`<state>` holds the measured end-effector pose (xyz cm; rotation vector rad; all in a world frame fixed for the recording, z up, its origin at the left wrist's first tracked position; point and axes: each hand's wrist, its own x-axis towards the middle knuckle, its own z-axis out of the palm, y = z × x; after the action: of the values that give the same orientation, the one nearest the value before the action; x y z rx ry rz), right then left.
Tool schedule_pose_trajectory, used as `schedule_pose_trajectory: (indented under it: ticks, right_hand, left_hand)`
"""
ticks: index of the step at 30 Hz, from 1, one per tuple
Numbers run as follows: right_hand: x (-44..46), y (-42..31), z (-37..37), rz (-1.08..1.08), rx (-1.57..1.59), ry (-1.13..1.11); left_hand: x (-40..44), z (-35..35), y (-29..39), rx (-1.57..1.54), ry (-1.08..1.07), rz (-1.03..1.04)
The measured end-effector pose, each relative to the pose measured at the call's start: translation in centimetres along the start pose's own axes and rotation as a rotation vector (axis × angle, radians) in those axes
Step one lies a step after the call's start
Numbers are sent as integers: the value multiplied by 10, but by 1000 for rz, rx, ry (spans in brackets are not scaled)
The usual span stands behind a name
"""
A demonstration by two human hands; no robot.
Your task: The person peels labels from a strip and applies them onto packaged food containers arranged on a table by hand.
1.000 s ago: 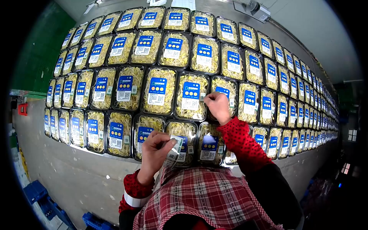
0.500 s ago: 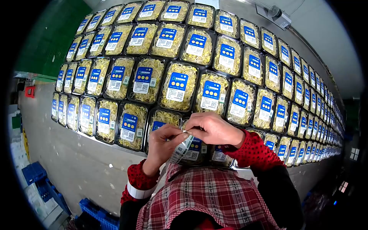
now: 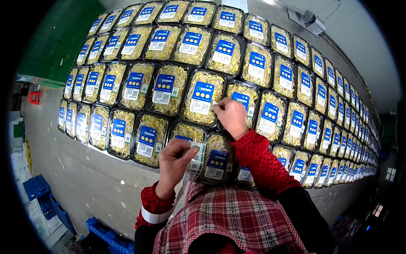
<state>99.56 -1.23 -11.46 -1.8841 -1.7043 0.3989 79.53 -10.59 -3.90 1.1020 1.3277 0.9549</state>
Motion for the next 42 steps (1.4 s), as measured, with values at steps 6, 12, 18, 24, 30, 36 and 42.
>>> schedule_pose_trajectory:
  ticks: [6,12,18,24,30,36,42]
  right_hand:
    - [14,-14,-33,-79,-179,-292]
    - [12,-77,-73,-504,544,-776]
    - [28,-95,-66,-670,323,-823]
    - [115,-70,-31,115,754,-443]
    - [204,-26,59,356,688,10]
    - [218,0,79,250,164,84]
    - [215,-33,43,6,-328,-127]
  left_hand:
    - [11,-23,21,28,68,16]
    - [21,-24,27,149,-18,129]
    - [32,-40,14,420,41,318]
    - [28,-51,6,110,34,-33]
    - [43,-57,23,-167,91,-43]
    - [54,-69,10,-237,110,-2]
    - [76,-82,21,-152,176,60]
